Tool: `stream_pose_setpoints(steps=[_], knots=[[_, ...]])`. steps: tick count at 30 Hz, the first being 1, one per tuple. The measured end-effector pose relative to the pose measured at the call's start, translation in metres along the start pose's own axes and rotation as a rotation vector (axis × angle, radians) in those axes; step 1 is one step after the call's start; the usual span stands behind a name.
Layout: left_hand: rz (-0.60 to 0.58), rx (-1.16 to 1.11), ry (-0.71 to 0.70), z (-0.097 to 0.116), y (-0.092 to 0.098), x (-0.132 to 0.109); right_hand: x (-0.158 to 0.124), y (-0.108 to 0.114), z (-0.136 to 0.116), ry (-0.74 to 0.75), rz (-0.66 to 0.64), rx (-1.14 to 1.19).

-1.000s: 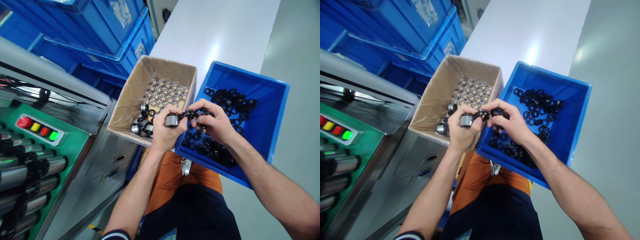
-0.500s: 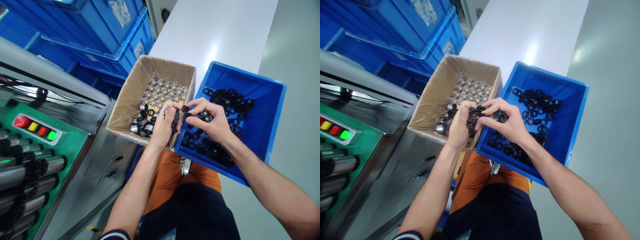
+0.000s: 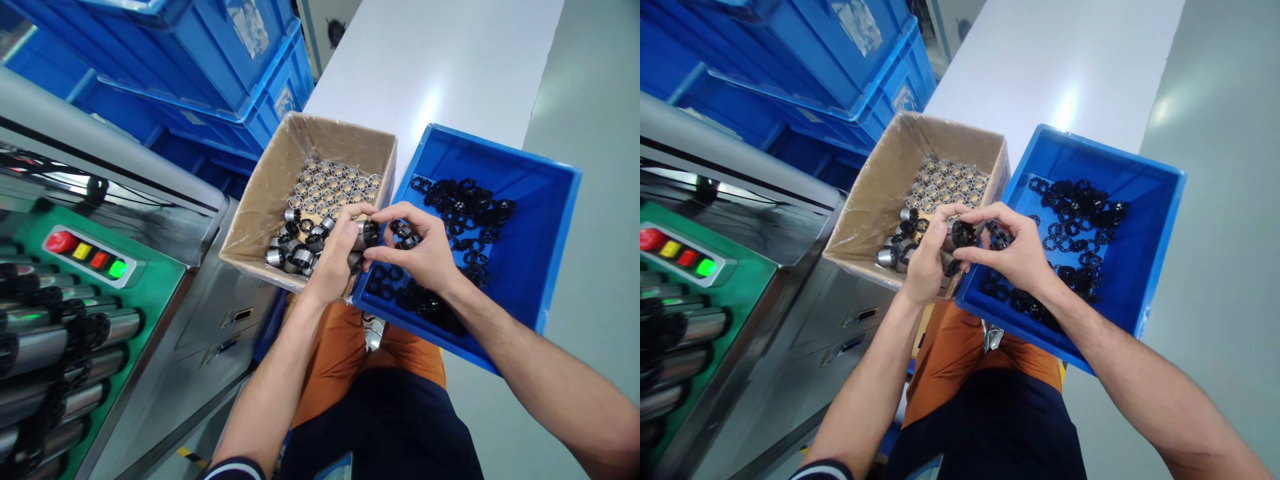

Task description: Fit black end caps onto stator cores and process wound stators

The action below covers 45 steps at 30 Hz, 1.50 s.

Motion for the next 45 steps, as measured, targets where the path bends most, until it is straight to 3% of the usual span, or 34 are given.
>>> stream_pose_setpoints(steps=[7, 11, 14, 18, 20, 22, 24, 26, 29, 32, 35, 38, 45], knots=[[-0.039, 0.008, -0.009, 0.0, -0.003, -0.001, -0.002, -0.001, -0.007, 0.084, -0.007, -0.032], [-0.123, 0.094, -0.075, 0.007, -0.007, 0.001, 0.0, 0.004, -0.009, 0.083, -0.03, -0.023], [-0.031, 0.337, -0.141, 0.022, 0.019, -0.001, 0.007, 0.011, -0.002, -0.033, -0.086, -0.041], [0.162, 0.815, -0.097, 0.041, 0.07, -0.01, 0.01, 0.032, 0.015, -0.32, 0.107, 0.074], [0.085, 0.942, -0.027, 0.038, 0.081, -0.012, 0.007, 0.034, 0.021, -0.428, 0.159, 0.137], [-0.087, 0.99, 0.034, 0.028, 0.079, -0.012, 0.005, 0.032, 0.023, -0.45, 0.143, 0.123], [-0.164, 0.961, 0.063, 0.022, 0.075, -0.011, 0.005, 0.029, 0.022, -0.42, 0.081, 0.054], [-0.016, 0.824, 0.047, 0.025, 0.079, -0.005, 0.005, 0.027, 0.022, -0.369, 0.023, -0.009], [0.245, 0.331, 0.034, 0.024, 0.08, 0.003, 0.007, 0.024, 0.021, -0.296, -0.014, -0.021], [0.252, -0.172, 0.159, 0.006, 0.052, 0.013, 0.006, 0.016, 0.023, -0.316, -0.055, 0.038], [0.288, -0.413, 0.284, -0.01, 0.022, 0.018, 0.002, 0.002, 0.026, -0.383, -0.142, 0.135], [0.332, -0.433, 0.329, -0.02, 0.008, 0.016, 0.0, -0.007, 0.023, -0.379, -0.2, 0.211], [0.148, -0.196, 0.166, -0.015, -0.002, 0.0, -0.003, -0.013, 0.019, -0.363, -0.162, 0.174]])
Point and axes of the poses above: each hand's wrist, its own x-axis towards the middle knuckle, its own y-axis out of the back of the hand, z = x × y, the point moved 7 cm from there along x, towards the middle knuckle, and after that the axes turned 3 degrees about y, right-handed, at the moved point
